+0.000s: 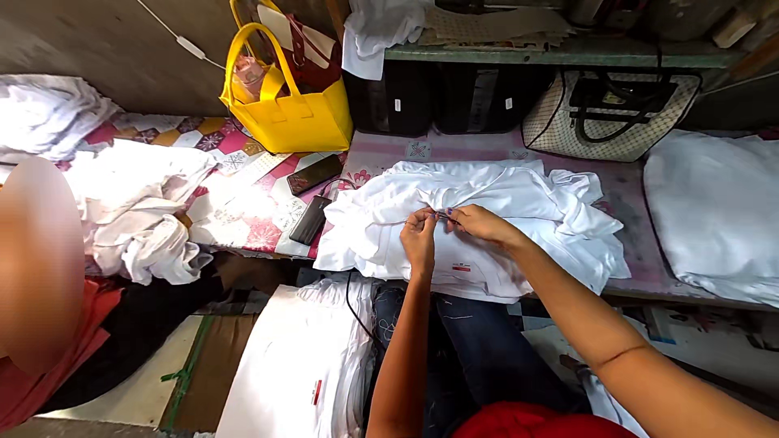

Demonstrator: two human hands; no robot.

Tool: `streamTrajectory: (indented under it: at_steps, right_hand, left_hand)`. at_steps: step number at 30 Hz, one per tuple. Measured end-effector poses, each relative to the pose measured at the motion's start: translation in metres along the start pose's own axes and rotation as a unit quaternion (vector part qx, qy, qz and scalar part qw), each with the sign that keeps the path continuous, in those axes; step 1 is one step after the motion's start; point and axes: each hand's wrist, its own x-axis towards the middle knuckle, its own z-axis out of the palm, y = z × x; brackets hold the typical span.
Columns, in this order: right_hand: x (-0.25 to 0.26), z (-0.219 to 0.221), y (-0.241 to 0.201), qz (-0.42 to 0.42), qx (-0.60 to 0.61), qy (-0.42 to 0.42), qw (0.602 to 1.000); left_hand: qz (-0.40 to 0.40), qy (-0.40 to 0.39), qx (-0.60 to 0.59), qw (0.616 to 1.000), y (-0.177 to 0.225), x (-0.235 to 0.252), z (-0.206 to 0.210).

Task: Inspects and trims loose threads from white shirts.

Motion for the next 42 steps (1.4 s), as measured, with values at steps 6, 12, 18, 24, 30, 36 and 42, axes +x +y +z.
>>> streamTrajectory:
  at_steps: [6,12,18,24,30,36,42]
  right_hand:
    - [0.013,0.004,0.003,-0.027,-0.006,0.023,0.999]
    - [-0.003,-0.007,0.003,-0.056,-0.045,0.147,0.987]
    - [0.027,0.0,0.01,-0.078,0.066,0.182,0.978]
    - [0.019,0.007,-0.002,0.014,0.294,0.153,0.943]
    - [0.019,0.007,0.0,0.029,0.341,0.152,0.927]
    - [0.017,0.015,-0.004,0.025,0.369,0.152,0.917]
    - [0.004,-0.002,0.008,-0.019,0.208,0.139,0.968]
  left_hand:
    - [0.034,-0.009,0.055,0.998,-0.002,-0.002,0.0]
    - [-0.009,-0.08,0.157,0.984,0.02,-0.01,-0.014]
    - [-0.013,-0.035,0.187,0.982,0.028,-0.013,0.005]
    - [0.07,0.009,0.179,0.981,0.008,-0.007,0.023]
    - [-0.005,-0.008,0.069,0.998,0.013,-0.011,0.014]
    - [0.0,-0.008,0.07,0.997,0.014,-0.01,0.016]
    - [-0.059,-0.056,0.114,0.99,0.023,-0.013,-0.001]
